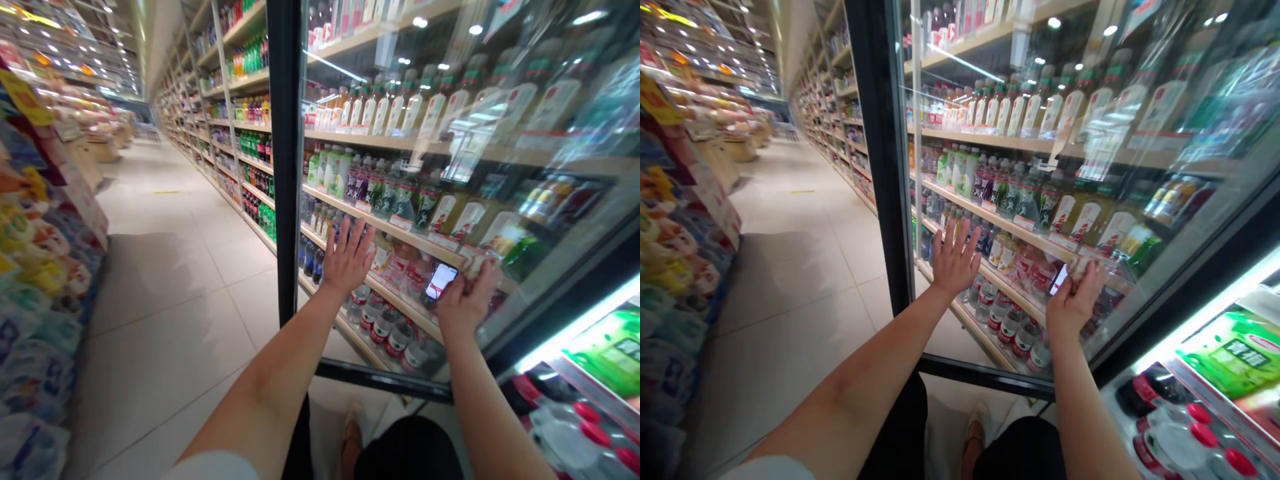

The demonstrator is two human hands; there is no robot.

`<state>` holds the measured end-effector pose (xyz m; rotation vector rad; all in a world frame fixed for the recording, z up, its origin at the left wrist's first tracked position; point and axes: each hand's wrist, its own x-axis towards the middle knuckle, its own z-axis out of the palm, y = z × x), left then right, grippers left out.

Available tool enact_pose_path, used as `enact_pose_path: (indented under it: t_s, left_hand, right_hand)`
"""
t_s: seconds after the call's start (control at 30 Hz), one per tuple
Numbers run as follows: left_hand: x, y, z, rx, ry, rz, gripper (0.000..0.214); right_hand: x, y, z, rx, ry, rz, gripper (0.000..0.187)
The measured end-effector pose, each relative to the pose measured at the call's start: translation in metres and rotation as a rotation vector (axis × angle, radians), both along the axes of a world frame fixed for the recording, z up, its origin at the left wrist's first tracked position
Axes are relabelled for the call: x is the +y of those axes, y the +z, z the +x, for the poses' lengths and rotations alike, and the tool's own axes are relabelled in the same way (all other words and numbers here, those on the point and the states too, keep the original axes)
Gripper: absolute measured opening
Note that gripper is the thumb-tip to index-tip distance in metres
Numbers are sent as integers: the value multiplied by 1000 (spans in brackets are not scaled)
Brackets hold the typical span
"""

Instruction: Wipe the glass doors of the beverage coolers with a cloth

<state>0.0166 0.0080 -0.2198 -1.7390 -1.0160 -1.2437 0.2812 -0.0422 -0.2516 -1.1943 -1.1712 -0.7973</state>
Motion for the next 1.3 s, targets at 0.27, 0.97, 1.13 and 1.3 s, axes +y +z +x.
enact_pose_path:
  t_s: [0.27, 0.97, 1.13, 1.3]
  left_hand:
    - [12, 0, -1, -3, -11, 30, 57]
    - [32, -1, 0, -20, -47, 78, 61]
    - [30, -1, 1, -20, -36, 98, 64]
    - [30, 1, 0, -22, -35, 136, 59]
  right_hand:
    - [-3, -71, -27, -226, 58, -133, 53]
    - [33, -10, -63, -188, 65, -70, 57]
    - [21, -40, -75, -351, 97, -48, 47]
    - [17, -64, -85, -408, 116, -95, 47]
